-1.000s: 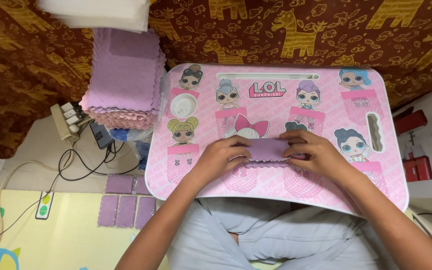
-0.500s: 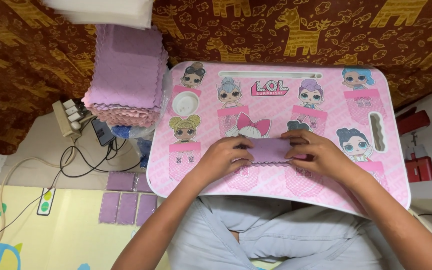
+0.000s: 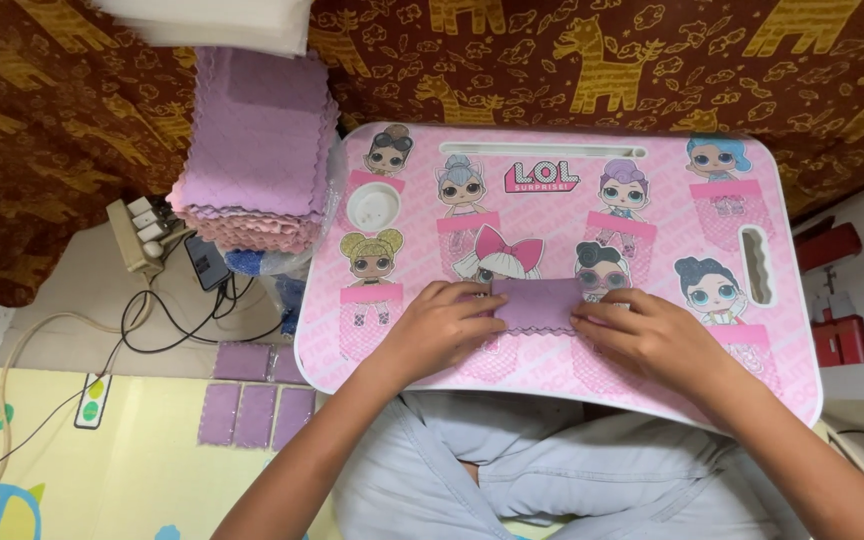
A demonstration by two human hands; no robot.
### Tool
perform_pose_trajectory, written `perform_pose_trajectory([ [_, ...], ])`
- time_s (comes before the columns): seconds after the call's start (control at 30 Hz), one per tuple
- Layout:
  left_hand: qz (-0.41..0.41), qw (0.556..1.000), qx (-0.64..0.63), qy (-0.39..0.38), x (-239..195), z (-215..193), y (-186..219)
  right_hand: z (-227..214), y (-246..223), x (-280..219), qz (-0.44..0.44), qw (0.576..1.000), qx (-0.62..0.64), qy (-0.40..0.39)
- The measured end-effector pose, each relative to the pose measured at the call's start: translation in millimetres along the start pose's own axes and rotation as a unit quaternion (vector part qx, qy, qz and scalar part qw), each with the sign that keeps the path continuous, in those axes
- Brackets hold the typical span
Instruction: The person uses a lint roller to roll over small purple fabric pieces on a pink tray. They repeatedly roll the fabric, fold it, and place it into a plastic bag.
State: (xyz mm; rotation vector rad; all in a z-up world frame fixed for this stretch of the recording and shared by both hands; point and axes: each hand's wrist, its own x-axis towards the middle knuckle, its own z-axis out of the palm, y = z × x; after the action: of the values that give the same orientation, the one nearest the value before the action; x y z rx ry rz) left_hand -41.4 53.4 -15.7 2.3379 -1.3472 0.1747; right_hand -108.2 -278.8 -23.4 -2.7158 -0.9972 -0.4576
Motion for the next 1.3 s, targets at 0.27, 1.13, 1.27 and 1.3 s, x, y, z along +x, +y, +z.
perform_pose_trajectory([
  [0.27, 0.033, 0.977, 0.188, 0.096, 4.1, 13.4, -22.0, -9.9, -40.8, 6.4, -0.086, 0.988, -0.109, 0.072],
  [1.13, -0.059, 0.990, 0.100, 0.086, 7.2, 17.6, -16.1, -181.8, -35.3, 164.6, -0.135, 0.831, -0.538, 0.039],
  [1.27, -0.044, 0.986, 0.106, 0.120, 5.2, 22.3, -16.6, -227.8, -34.7, 214.0, -0.088, 0.711, -0.693, 0.086],
  [1.3, -0.042, 0.986, 0.107, 0.122, 5.1, 23.5, -17.8, -231.9, -34.6, 222.8, -0.086, 0.708, -0.695, 0.087],
])
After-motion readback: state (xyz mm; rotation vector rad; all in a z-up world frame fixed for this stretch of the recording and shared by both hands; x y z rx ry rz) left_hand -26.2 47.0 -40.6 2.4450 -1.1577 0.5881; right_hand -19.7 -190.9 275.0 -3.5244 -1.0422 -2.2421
